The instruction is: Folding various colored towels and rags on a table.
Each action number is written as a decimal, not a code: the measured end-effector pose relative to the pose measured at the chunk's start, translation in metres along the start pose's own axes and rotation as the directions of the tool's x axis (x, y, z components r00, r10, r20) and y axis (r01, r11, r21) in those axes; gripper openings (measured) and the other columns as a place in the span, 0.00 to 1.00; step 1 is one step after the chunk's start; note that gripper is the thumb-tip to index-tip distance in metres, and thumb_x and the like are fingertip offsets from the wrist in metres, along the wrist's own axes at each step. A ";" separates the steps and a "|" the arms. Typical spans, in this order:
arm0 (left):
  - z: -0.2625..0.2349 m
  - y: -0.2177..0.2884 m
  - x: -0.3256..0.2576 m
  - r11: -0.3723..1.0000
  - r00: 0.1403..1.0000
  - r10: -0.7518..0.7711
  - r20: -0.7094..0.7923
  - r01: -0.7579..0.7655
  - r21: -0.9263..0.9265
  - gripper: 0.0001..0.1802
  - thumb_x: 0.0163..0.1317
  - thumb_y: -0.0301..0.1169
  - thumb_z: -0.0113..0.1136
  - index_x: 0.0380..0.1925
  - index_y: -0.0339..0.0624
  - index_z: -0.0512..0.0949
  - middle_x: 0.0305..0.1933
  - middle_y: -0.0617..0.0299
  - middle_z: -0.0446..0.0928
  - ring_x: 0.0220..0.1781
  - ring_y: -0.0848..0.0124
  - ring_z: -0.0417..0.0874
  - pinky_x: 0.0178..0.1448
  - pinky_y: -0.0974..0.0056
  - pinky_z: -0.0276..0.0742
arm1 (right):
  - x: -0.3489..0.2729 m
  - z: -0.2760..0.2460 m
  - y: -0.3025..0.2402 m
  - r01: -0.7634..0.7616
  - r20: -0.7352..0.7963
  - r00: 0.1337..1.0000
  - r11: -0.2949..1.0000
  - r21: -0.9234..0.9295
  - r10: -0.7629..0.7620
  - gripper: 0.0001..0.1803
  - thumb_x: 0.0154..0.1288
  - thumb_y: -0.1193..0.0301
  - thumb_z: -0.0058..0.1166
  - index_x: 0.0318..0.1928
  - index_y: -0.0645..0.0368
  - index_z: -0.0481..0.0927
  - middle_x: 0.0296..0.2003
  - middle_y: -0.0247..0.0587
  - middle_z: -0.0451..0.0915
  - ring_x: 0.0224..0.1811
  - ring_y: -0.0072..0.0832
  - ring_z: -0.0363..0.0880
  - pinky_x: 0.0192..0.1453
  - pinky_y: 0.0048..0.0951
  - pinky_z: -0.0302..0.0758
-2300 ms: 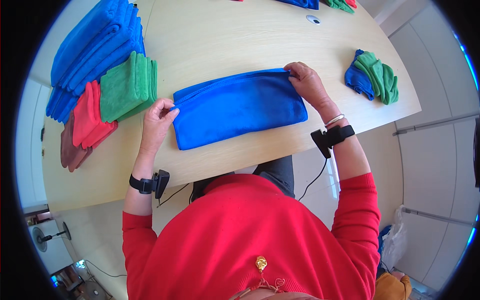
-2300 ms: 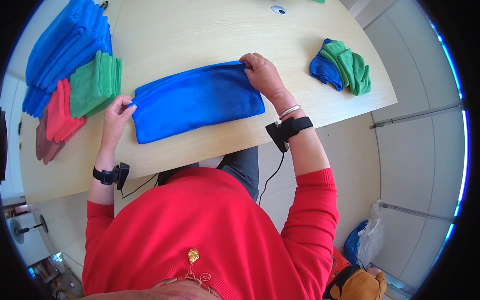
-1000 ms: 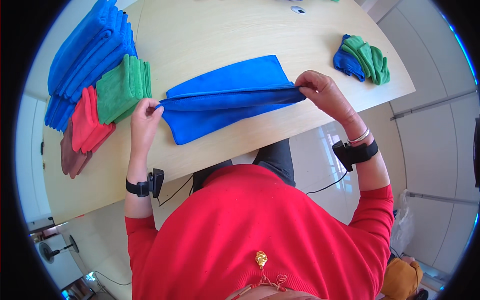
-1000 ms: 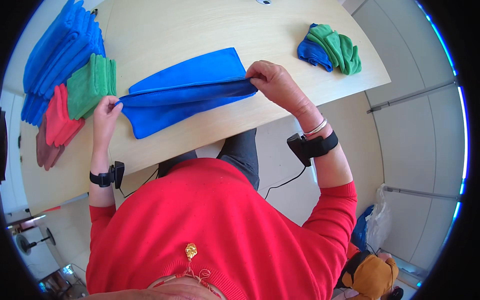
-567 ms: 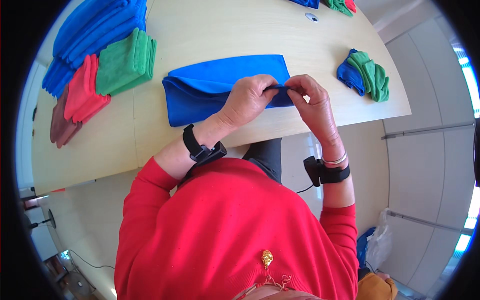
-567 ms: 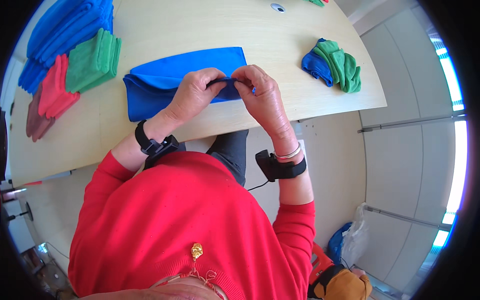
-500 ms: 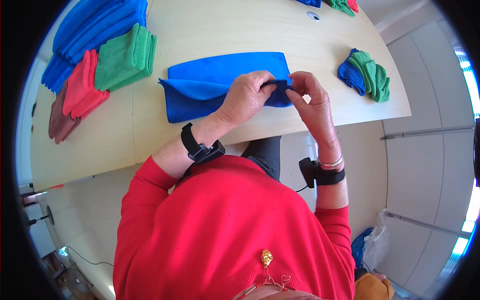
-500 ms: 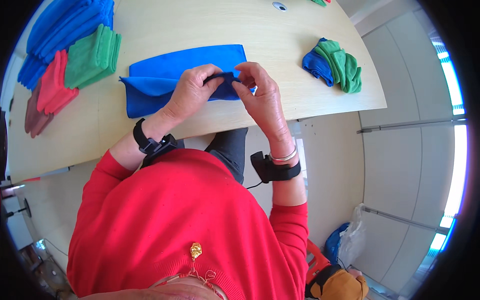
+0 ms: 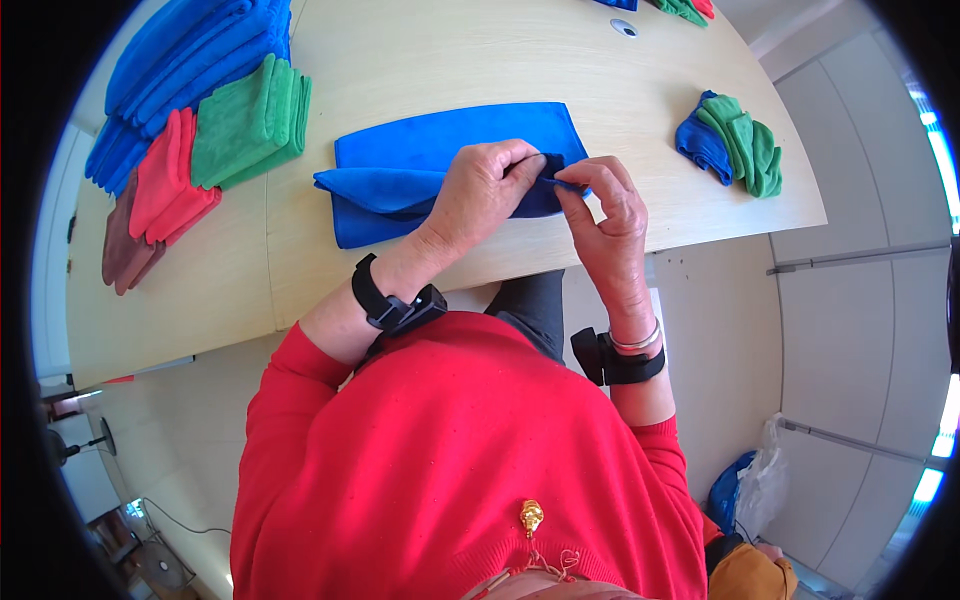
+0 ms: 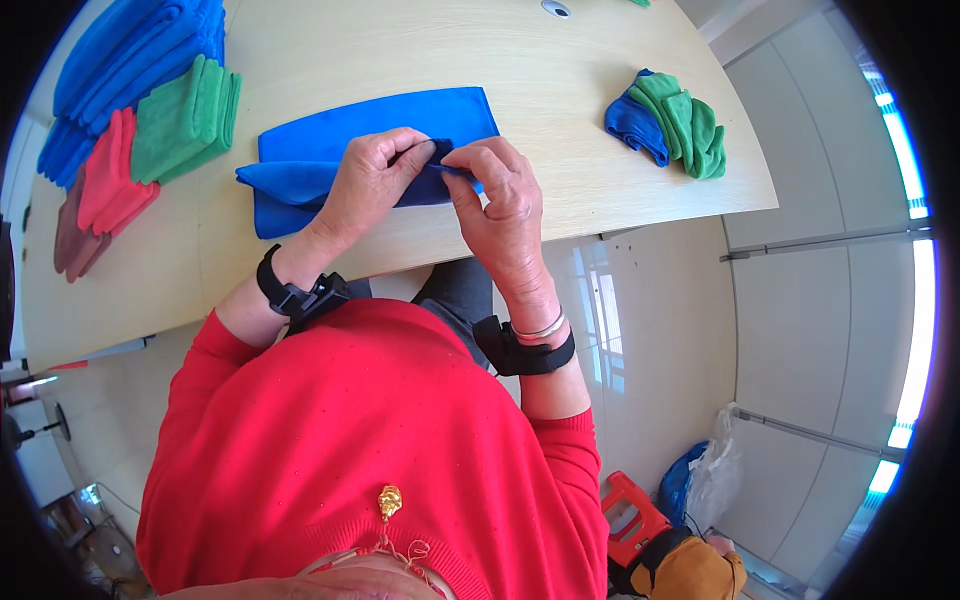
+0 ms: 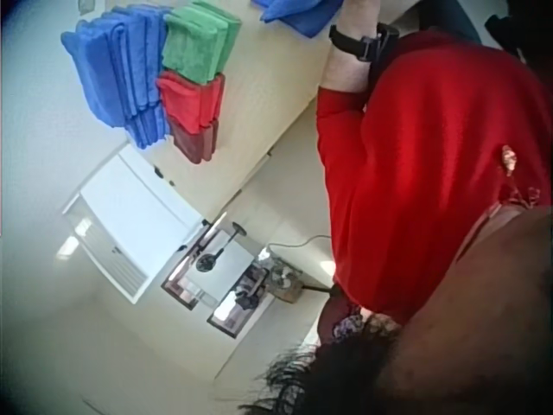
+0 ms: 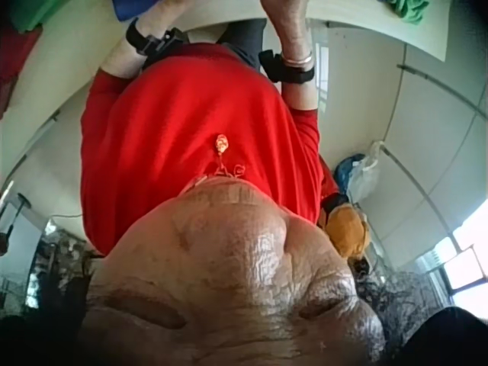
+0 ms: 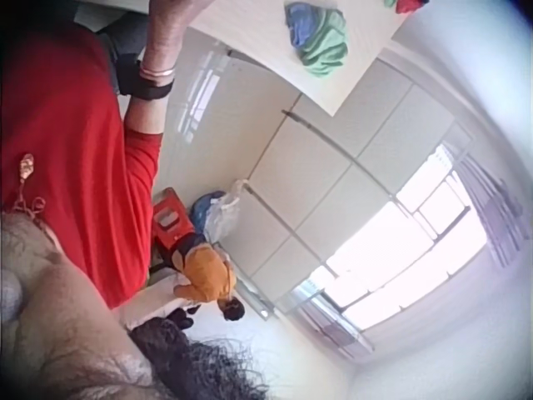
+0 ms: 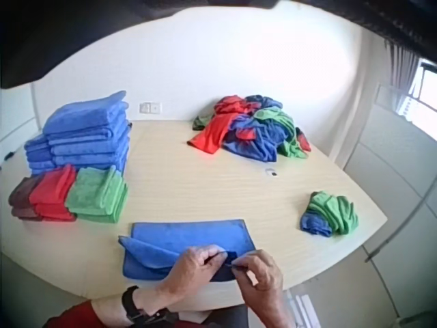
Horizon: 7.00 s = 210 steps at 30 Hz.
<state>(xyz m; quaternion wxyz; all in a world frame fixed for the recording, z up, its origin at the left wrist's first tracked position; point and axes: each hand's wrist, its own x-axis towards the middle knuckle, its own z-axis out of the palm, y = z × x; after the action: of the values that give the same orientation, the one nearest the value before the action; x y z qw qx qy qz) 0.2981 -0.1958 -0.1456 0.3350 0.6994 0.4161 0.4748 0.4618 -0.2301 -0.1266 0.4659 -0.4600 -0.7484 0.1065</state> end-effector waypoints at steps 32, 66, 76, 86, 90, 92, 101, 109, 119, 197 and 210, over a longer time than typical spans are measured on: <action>-0.016 -0.018 -0.005 0.995 0.946 0.099 0.309 -0.097 -0.020 0.10 0.64 0.31 0.57 0.39 0.36 0.78 0.34 0.54 0.80 0.37 0.64 0.82 0.42 0.66 0.76 | -0.003 0.018 0.012 -0.393 0.275 0.914 0.821 0.413 0.300 0.09 0.63 0.81 0.54 0.44 0.60 0.78 0.38 0.27 0.75 0.42 0.17 0.69 0.52 0.19 0.66; -0.188 -0.106 -0.043 0.943 0.987 -0.148 -0.054 0.158 0.293 0.05 0.52 0.19 0.60 0.29 0.38 0.74 0.31 0.66 0.75 0.32 0.76 0.75 0.38 0.71 0.72 | -0.006 0.007 0.036 -0.386 0.040 0.896 0.731 0.563 0.442 0.07 0.67 0.76 0.52 0.45 0.58 0.78 0.37 0.28 0.77 0.41 0.14 0.72 0.49 0.15 0.67; -0.230 0.033 0.061 0.953 0.959 0.259 -0.113 -0.234 0.193 0.02 0.53 0.22 0.60 0.27 0.39 0.76 0.23 0.68 0.75 0.24 0.78 0.76 0.29 0.72 0.73 | 0.106 -0.072 0.070 -0.212 -0.051 0.968 0.909 0.357 0.246 0.11 0.68 0.69 0.52 0.46 0.62 0.77 0.37 0.30 0.77 0.41 0.16 0.72 0.50 0.17 0.66; -0.272 0.071 0.101 0.894 0.935 0.355 -0.015 -0.335 0.297 0.03 0.59 0.23 0.58 0.31 0.41 0.74 0.25 0.70 0.72 0.27 0.83 0.72 0.31 0.77 0.69 | 0.140 -0.122 0.048 -0.020 -0.091 0.993 0.860 0.509 0.077 0.12 0.67 0.66 0.54 0.46 0.58 0.80 0.37 0.29 0.80 0.41 0.17 0.75 0.54 0.24 0.67; -0.270 0.065 0.097 0.885 0.946 0.321 0.038 -0.314 0.344 0.04 0.59 0.26 0.61 0.33 0.40 0.75 0.27 0.71 0.72 0.25 0.84 0.67 0.29 0.78 0.64 | 0.131 -0.121 0.039 -0.033 -0.074 0.994 0.843 0.537 0.086 0.11 0.65 0.66 0.56 0.44 0.57 0.81 0.35 0.28 0.80 0.39 0.17 0.76 0.54 0.23 0.68; -0.260 0.070 0.093 0.915 0.951 0.309 0.024 -0.304 0.265 0.04 0.58 0.26 0.61 0.31 0.40 0.76 0.25 0.72 0.73 0.25 0.84 0.69 0.28 0.77 0.65 | 0.129 -0.123 0.040 -0.041 -0.073 0.992 0.825 0.564 0.099 0.11 0.64 0.65 0.57 0.43 0.57 0.82 0.34 0.28 0.80 0.38 0.17 0.76 0.53 0.22 0.68; -0.240 0.048 0.121 0.812 0.988 0.097 0.116 -0.146 0.565 0.06 0.63 0.29 0.56 0.38 0.40 0.76 0.22 0.70 0.71 0.21 0.84 0.67 0.22 0.76 0.62 | 0.134 -0.102 0.078 -0.184 0.001 0.981 0.919 0.348 0.196 0.10 0.65 0.62 0.55 0.42 0.52 0.82 0.34 0.24 0.80 0.38 0.15 0.74 0.48 0.20 0.65; -0.235 0.038 0.155 0.896 0.980 0.200 0.007 -0.186 0.403 0.08 0.63 0.28 0.54 0.40 0.38 0.75 0.27 0.65 0.76 0.28 0.78 0.78 0.32 0.74 0.74 | 0.147 -0.112 0.072 -0.205 -0.083 0.968 0.936 0.288 0.238 0.12 0.65 0.63 0.55 0.45 0.53 0.81 0.35 0.25 0.79 0.39 0.15 0.75 0.47 0.21 0.68; -0.202 -0.070 0.037 0.920 0.971 0.223 0.080 -0.237 0.312 0.06 0.59 0.20 0.54 0.37 0.37 0.76 0.37 0.63 0.79 0.43 0.76 0.79 0.48 0.70 0.74 | 0.034 -0.044 0.106 -0.205 0.134 0.976 0.938 0.281 0.173 0.09 0.63 0.78 0.54 0.44 0.59 0.80 0.39 0.30 0.81 0.41 0.16 0.74 0.47 0.21 0.71; -0.118 -0.086 -0.014 0.527 0.856 -0.140 0.497 -0.361 0.770 0.34 0.65 0.45 0.51 0.68 0.44 0.56 0.73 0.51 0.53 0.74 0.55 0.52 0.74 0.51 0.49 | -0.015 0.077 0.055 0.082 0.404 0.905 0.878 -0.472 0.132 0.36 0.65 0.52 0.48 0.68 0.59 0.59 0.69 0.47 0.56 0.73 0.42 0.49 0.75 0.47 0.42; -0.109 -0.066 -0.007 0.563 0.894 -0.103 0.436 -0.309 0.767 0.30 0.66 0.44 0.50 0.64 0.43 0.63 0.70 0.50 0.57 0.73 0.55 0.54 0.73 0.48 0.47 | -0.002 0.030 0.064 -0.014 0.334 0.920 0.867 -0.498 0.206 0.32 0.66 0.58 0.50 0.65 0.62 0.62 0.65 0.53 0.62 0.68 0.47 0.58 0.71 0.44 0.55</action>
<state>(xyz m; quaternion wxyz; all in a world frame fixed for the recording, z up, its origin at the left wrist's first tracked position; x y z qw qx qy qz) 0.1767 -0.1655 -0.1696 0.0262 0.8844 0.4595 0.0781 0.4757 -0.1879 -0.1817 0.1761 -0.5756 -0.7980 0.0284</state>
